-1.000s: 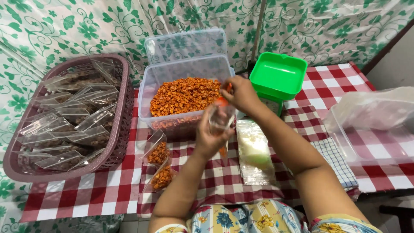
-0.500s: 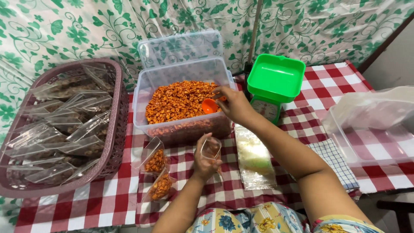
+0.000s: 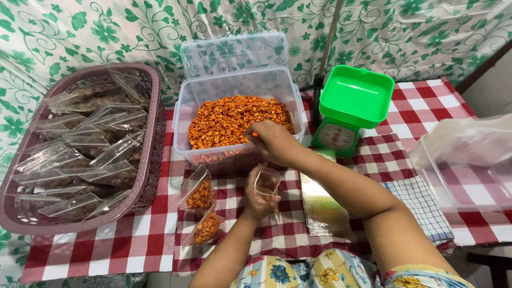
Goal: Filling small plastic bags with spicy snacks from a large container using a scoop.
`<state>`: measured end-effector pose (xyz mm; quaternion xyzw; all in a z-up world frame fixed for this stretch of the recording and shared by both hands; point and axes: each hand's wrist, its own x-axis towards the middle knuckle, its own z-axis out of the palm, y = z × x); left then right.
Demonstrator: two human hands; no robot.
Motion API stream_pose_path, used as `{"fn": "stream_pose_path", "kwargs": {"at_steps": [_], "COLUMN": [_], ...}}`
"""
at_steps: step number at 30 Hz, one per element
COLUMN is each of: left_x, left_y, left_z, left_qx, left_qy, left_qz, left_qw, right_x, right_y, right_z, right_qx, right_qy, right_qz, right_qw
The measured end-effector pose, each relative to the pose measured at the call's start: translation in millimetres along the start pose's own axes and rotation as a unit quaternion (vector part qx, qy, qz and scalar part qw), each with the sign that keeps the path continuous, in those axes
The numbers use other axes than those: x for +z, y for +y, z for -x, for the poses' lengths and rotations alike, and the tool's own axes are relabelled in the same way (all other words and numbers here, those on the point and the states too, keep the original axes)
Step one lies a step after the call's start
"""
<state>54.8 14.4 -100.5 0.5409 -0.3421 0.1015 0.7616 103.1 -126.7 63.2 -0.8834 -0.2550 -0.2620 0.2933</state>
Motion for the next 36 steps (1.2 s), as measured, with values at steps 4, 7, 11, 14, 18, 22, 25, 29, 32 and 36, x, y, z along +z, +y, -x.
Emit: {"fn": "stream_pose_path", "kwargs": {"at_steps": [4,7,11,14,18,22,25,29,32,36], "left_x": [-1.3,-5.2,-6.1,-2.9,4.0,16.7,30.5,42.2,43.6,41.5], "left_y": [8.1,10.2,0.5,6.4,26.1,40.4,53.1,88.2,101.8,125.4], "left_z": [-3.2,-6.5,-5.4,-8.4,-20.3,-37.1,-62.6,-110.8,-146.2,-186.6], "left_qx": [0.020,0.004,0.000,-0.004,0.017,0.035,0.069,0.125,0.190,0.238], "left_qy": [0.011,-0.008,-0.021,-0.024,-0.028,-0.022,-0.010,0.002,0.025,0.074], "left_qz": [-0.018,-0.032,-0.017,-0.006,-0.014,0.003,0.012,0.038,0.028,-0.037], "left_qw": [1.000,0.999,1.000,1.000,0.999,0.999,0.998,0.991,0.981,0.968], "right_x": [-3.6,-8.9,-16.8,-24.9,-33.8,-27.9,-26.7,-26.3,-27.7,-32.2], "right_y": [9.1,15.0,24.8,32.8,44.3,64.5,65.9,71.5,73.1,72.1], "right_z": [0.4,-1.5,-2.1,-0.7,0.7,4.1,4.6,6.0,5.1,2.4], "right_qx": [0.034,0.126,0.208,0.221,0.192,0.173,0.166,0.170,0.173,0.183], "right_qy": [0.060,0.111,0.171,0.198,0.247,0.270,0.271,0.267,0.273,0.291], "right_qz": [-0.040,-0.146,-0.237,-0.268,-0.315,-0.342,-0.349,-0.352,-0.363,-0.372], "right_qw": [0.997,0.975,0.934,0.917,0.896,0.883,0.881,0.881,0.874,0.862]}}
